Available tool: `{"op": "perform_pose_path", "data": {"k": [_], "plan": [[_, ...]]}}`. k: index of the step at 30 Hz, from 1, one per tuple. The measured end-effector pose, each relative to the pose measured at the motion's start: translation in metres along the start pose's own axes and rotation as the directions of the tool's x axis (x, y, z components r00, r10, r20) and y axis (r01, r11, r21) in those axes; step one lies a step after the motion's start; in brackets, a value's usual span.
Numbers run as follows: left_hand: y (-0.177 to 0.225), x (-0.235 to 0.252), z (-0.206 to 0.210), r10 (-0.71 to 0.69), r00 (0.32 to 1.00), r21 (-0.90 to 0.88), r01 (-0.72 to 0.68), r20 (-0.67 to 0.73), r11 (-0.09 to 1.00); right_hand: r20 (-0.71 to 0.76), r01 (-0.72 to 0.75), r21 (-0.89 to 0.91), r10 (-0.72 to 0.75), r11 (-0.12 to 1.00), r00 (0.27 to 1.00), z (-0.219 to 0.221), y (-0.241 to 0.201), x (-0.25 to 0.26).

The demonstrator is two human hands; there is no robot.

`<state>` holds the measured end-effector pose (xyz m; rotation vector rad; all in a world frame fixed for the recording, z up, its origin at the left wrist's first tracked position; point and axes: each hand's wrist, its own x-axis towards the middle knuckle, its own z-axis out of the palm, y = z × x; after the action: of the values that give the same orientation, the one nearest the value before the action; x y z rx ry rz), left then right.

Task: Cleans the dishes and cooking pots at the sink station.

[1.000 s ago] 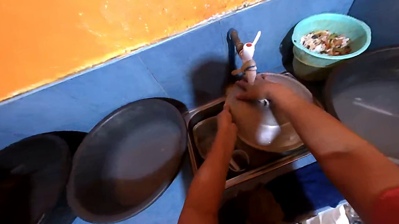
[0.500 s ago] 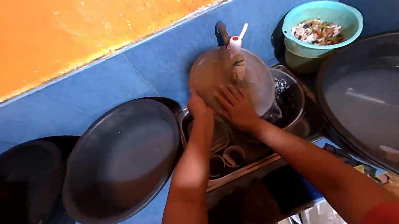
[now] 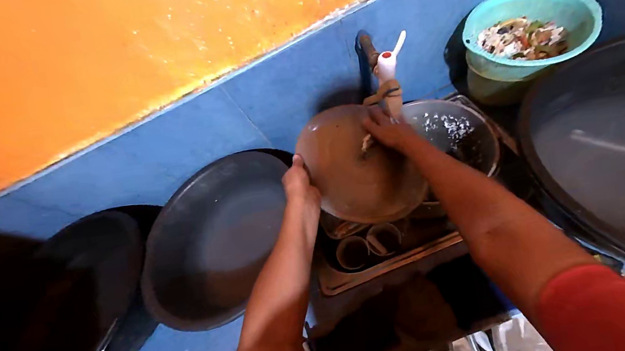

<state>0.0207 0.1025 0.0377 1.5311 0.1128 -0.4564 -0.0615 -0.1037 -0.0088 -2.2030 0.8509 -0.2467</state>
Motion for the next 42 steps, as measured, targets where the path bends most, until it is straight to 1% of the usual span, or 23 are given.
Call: {"op": "perform_pose_path", "data": {"k": [4, 6, 9, 11, 13, 15, 20, 22, 23, 24, 26, 27, 29, 30, 31, 32, 34, 36, 37, 39, 40, 41, 42], "plan": [[-0.009, -0.006, -0.006, -0.081, 0.997, -0.055, 0.081, 0.003, 0.995, 0.258, 0.351, -0.181, -0.300, 0.919, 0.919, 0.012, -0.044, 0.024], [-0.007, -0.010, -0.012, -0.068, 0.998, -0.073, 0.067, -0.005, 0.995, 0.303, 0.392, -0.167, -0.332, 0.904, 0.893, 0.015, -0.060, 0.024], [0.009, -0.012, -0.033, 0.026, 0.999, -0.096, -0.028, -0.025, 0.995, 0.118, 0.252, -0.038, -0.246, 0.967, 0.962, 0.011, -0.045, 0.028], [0.027, -0.017, -0.050, 0.120, 0.990, -0.118, -0.127, -0.068, 0.985, 0.111, 0.116, 0.140, -0.132, 0.983, 0.985, -0.001, -0.030, 0.016], [0.041, -0.021, -0.068, 0.234, 0.967, -0.142, -0.246, -0.096, 0.959, 0.187, -0.079, 0.274, 0.027, 0.958, 0.982, -0.006, -0.016, -0.003], [0.051, -0.028, -0.085, 0.361, 0.928, -0.135, -0.371, -0.094, 0.919, 0.313, -0.252, 0.331, 0.146, 0.909, 0.938, -0.004, -0.001, -0.011], [0.044, -0.074, -0.119, 0.634, 0.771, 0.056, -0.631, -0.063, 0.774, 0.514, -0.394, 0.479, 0.113, 0.785, 0.850, -0.022, -0.009, -0.039], [0.028, -0.095, -0.130, 0.756, 0.654, 0.136, -0.748, -0.011, 0.649, 0.600, -0.462, 0.498, 0.093, 0.733, 0.794, -0.036, -0.020, -0.055], [0.018, -0.102, -0.132, 0.832, 0.554, 0.166, -0.822, 0.019, 0.544, 0.628, -0.488, 0.497, 0.091, 0.717, 0.773, -0.042, -0.022, -0.062], [0.006, -0.108, -0.135, 0.904, 0.422, 0.200, -0.894, 0.073, 0.401, 0.641, -0.503, 0.505, 0.085, 0.701, 0.763, -0.046, -0.020, -0.067], [-0.013, -0.117, -0.140, 0.955, 0.101, 0.244, -0.969, 0.280, 0.031, 0.631, -0.497, 0.580, 0.030, 0.646, 0.775, -0.052, 0.000, -0.075], [-0.018, -0.119, -0.140, 0.909, -0.048, 0.185, -0.973, 0.414, -0.136, 0.627, -0.476, 0.638, -0.049, 0.604, 0.777, -0.056, 0.013, -0.080], [-0.018, -0.117, -0.125, 0.752, -0.341, -0.051, -0.924, 0.565, -0.380, 0.620, -0.393, 0.665, -0.176, 0.636, 0.765, -0.063, 0.035, -0.092], [-0.018, -0.113, -0.115, 0.684, -0.429, -0.142, -0.889, 0.590, -0.434, 0.624, -0.381, 0.636, -0.156, 0.671, 0.765, -0.065, 0.042, -0.099], [-0.019, -0.108, -0.106, 0.645, -0.457, -0.198, -0.879, 0.613, -0.434, 0.602, -0.369, 0.596, -0.092, 0.714, 0.793, -0.065, 0.049, -0.104], [-0.018, -0.099, -0.098, 0.624, -0.437, -0.226, -0.892, 0.648, -0.390, 0.550, -0.321, 0.554, -0.048, 0.768, 0.834, -0.066, 0.058, -0.106], [-0.012, -0.078, -0.089, 0.548, -0.306, -0.193, -0.948, 0.779, -0.254, 0.399, -0.248, 0.510, 0.029, 0.824, 0.916, -0.070, 0.076, -0.107], [0.002, -0.056, -0.078, 0.283, -0.113, -0.082, -0.990, 0.953, -0.119, 0.224, -0.194, 0.543, 0.081, 0.817, 0.971, -0.073, 0.086, -0.111], [0.011, -0.046, -0.068, 0.072, -0.006, 0.000, -0.996, 0.997, -0.086, 0.145, -0.183, 0.568, 0.121, 0.802, 0.982, -0.074, 0.086, -0.113], [0.016, -0.042, -0.034, -0.310, 0.241, 0.199, -0.967, 0.920, -0.161, 0.023, -0.184, 0.617, 0.216, 0.765, 0.976, -0.073, 0.077, -0.118], [0.009, -0.044, -0.014, -0.379, 0.320, 0.251, -0.943, 0.868, -0.221, -0.021, -0.188, 0.632, 0.258, 0.752, 0.966, -0.073, 0.072, -0.120], [-0.004, -0.049, 0.006, -0.381, 0.345, 0.272, -0.933, 0.857, -0.234, -0.056, -0.182, 0.647, 0.285, 0.740, 0.957, -0.072, 0.070, -0.119], [-0.019, -0.054, 0.025, -0.347, 0.334, 0.276, -0.939, 0.876, -0.206, -0.089, -0.169, 0.655, 0.298, 0.736, 0.950, -0.072, 0.070, -0.117]]}}
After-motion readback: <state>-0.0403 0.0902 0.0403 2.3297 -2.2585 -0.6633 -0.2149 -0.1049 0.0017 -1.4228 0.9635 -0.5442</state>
